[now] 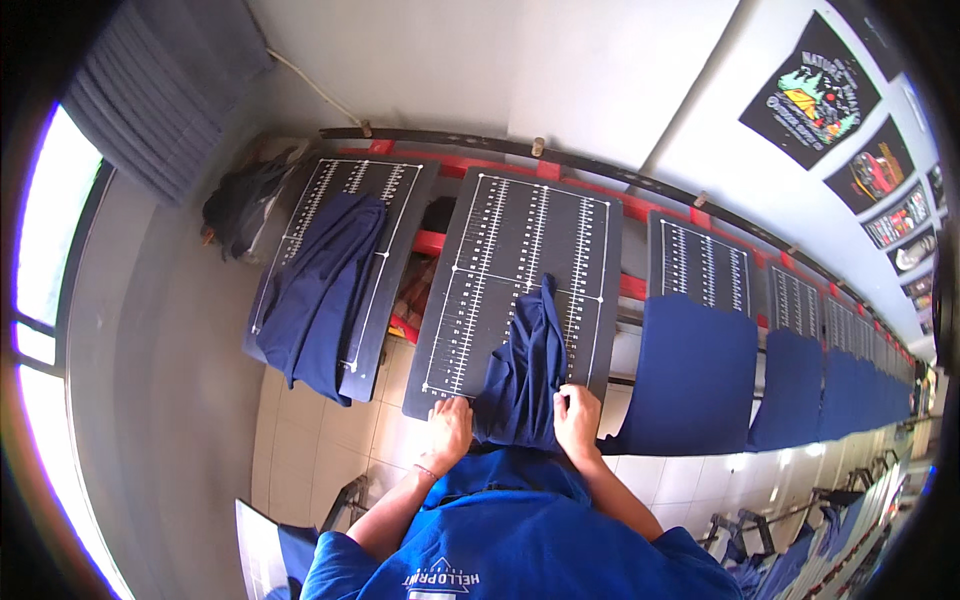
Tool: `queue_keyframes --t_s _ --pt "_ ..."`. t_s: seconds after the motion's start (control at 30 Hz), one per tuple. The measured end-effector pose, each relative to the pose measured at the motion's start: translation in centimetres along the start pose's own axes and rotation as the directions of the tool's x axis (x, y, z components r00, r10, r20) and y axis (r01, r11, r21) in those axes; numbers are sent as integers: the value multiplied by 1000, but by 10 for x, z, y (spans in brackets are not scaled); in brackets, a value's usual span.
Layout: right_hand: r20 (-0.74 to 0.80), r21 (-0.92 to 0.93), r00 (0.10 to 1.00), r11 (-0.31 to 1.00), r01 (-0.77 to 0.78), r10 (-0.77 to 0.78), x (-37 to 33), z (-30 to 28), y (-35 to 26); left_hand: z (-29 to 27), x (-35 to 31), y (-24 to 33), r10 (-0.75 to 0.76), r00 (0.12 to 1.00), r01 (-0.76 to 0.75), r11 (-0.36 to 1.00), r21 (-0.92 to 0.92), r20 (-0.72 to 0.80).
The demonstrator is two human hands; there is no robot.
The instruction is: The person picks up dark blue shirts one at a time and smooths them out onto a row of screen-printing plates.
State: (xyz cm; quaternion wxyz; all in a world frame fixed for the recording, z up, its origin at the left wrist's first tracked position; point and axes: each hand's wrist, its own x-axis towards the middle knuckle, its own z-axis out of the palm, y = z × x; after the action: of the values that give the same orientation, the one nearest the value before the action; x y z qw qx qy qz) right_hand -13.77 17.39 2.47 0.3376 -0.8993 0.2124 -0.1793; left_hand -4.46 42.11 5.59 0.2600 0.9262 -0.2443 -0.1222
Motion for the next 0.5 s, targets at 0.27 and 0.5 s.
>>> queue_keyframes --t_s 0.27,0.5 --pt "100 338 931 868 -363 350 47 -43 0 -16 72 -22 76 959 -77 997 -7 274" --pt "82 737 943 618 -275 323 91 -106 -51 19 56 -10 74 925 -119 988 101 372"
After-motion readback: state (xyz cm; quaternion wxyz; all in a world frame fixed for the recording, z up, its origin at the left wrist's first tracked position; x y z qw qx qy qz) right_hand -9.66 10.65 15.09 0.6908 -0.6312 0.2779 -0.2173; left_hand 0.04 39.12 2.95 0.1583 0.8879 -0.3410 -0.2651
